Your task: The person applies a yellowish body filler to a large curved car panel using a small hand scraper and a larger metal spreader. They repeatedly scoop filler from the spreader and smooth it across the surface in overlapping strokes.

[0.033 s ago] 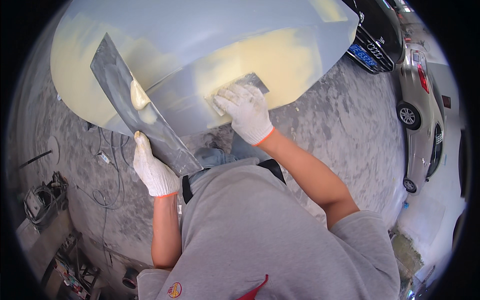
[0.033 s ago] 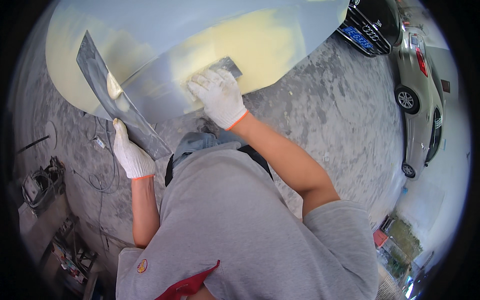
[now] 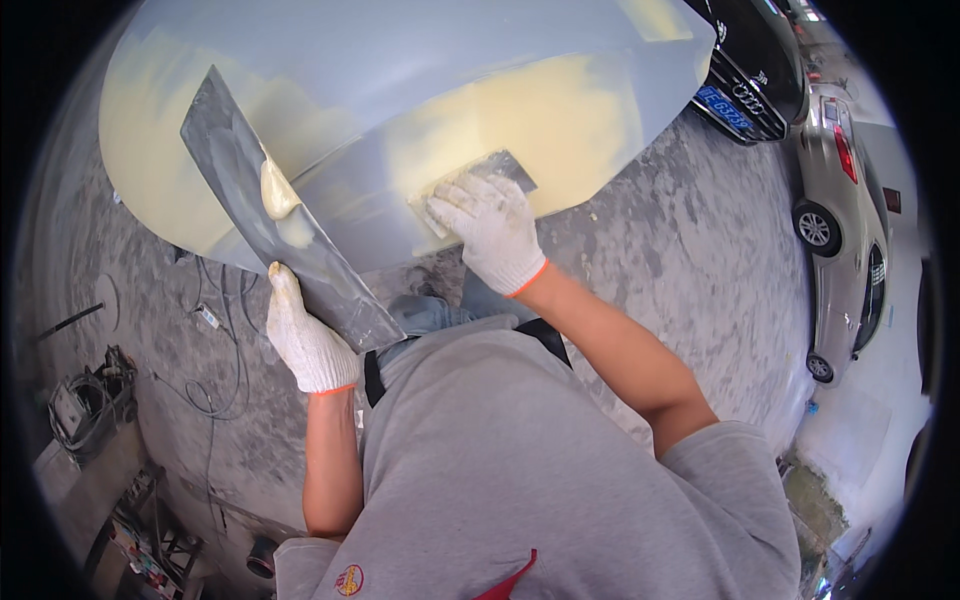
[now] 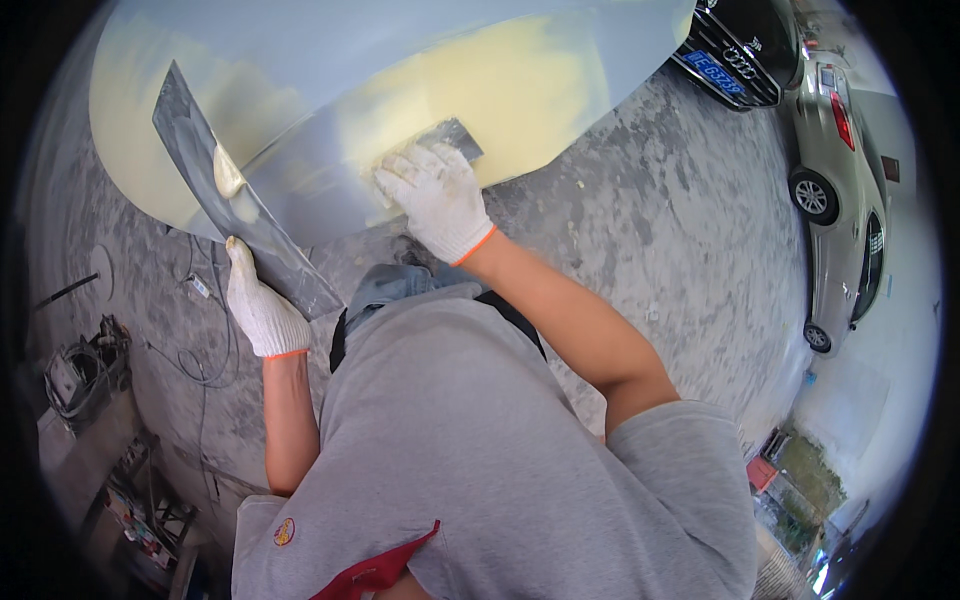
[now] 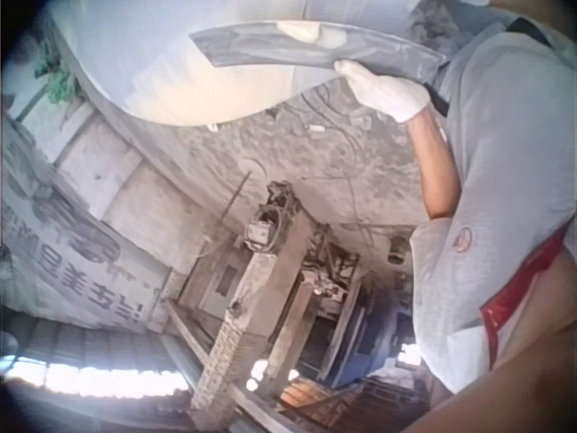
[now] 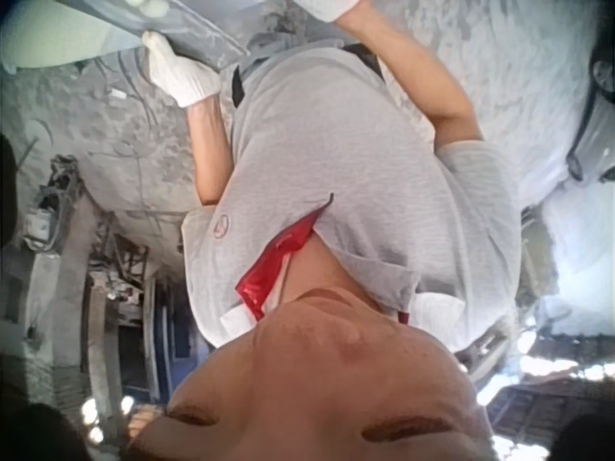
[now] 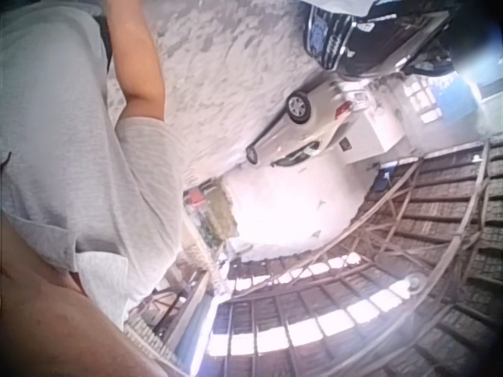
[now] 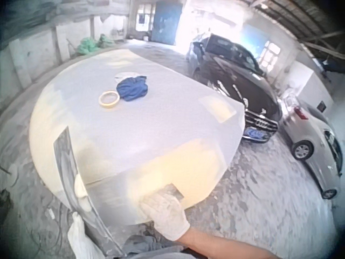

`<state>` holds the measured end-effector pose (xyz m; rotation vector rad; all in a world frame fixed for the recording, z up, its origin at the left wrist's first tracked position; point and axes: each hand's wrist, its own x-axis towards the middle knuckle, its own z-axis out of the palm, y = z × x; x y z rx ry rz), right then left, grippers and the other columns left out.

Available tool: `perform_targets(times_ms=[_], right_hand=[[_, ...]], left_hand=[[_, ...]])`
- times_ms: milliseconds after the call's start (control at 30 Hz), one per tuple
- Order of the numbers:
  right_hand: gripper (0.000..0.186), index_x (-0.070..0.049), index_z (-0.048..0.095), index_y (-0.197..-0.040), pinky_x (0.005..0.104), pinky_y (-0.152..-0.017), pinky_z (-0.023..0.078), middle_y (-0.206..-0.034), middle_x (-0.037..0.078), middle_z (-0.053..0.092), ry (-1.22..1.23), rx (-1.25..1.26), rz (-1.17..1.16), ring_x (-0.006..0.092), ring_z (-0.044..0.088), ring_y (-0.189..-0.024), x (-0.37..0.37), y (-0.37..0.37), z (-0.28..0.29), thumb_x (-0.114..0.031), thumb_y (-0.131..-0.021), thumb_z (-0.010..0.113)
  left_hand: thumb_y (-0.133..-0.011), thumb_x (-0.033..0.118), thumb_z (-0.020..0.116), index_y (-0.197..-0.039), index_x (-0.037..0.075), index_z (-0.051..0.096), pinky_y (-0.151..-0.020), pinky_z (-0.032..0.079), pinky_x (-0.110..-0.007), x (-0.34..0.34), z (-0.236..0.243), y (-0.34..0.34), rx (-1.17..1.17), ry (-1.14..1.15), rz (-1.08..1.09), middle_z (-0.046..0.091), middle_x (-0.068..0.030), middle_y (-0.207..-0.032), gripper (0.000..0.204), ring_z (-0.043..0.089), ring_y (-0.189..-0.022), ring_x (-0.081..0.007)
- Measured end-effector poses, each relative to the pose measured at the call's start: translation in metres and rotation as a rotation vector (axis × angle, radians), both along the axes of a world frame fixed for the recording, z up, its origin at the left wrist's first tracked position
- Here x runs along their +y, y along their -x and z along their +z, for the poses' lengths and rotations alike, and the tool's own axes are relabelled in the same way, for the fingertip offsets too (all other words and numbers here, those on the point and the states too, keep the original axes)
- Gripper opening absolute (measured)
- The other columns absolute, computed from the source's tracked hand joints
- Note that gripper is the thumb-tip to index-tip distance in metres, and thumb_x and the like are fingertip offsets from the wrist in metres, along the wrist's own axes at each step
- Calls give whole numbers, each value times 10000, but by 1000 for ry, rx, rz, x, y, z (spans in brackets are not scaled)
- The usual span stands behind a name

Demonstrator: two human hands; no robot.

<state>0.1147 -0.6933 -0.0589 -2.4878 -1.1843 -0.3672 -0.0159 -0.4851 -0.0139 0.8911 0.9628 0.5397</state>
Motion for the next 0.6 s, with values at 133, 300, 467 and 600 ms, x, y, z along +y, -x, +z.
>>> perform_targets(times_ms=[133, 300, 467, 600], right_hand=[[455, -183, 746, -1241, 488, -1076, 480, -1298, 9, 735, -48, 62, 16, 254, 658, -1262, -12, 32, 1, -78, -801, 695], [470, -152, 731, -1247, 474, -1040, 502, -1290, 27, 722, 19, 181, 52, 271, 658, -1252, -27, 63, 13, -72, -785, 699], [442, -109, 746, -1202, 472, -1027, 510, -1232, 49, 747, -57, 195, -4, 301, 682, -1204, -43, 58, 31, -56, -763, 723], [420, -117, 779, -1173, 466, -1032, 503, -1188, 62, 783, -205, 32, -83, 314, 703, -1176, -43, -17, 24, -5, -773, 721]], left_hand=[[-1126, 355, 630, -1358, -26, 650, -926, 588, -376, -6, 4, -1, -6, 23, -17, 723, -109, -1230, 447, 705, -1023, -222], [-1125, 345, 635, -1356, -26, 651, -962, 568, -370, -8, 6, -3, 6, 74, -6, 717, -110, -1251, 438, 699, -1048, -226], [-1125, 346, 636, -1354, -25, 652, -951, 574, -377, -5, 2, -6, 11, 29, -24, 717, -105, -1243, 436, 701, -1045, -220], [-1128, 335, 629, -1348, -31, 655, -937, 582, -381, -7, 1, -7, -12, 23, 6, 715, -99, -1234, 428, 704, -1029, -220]])
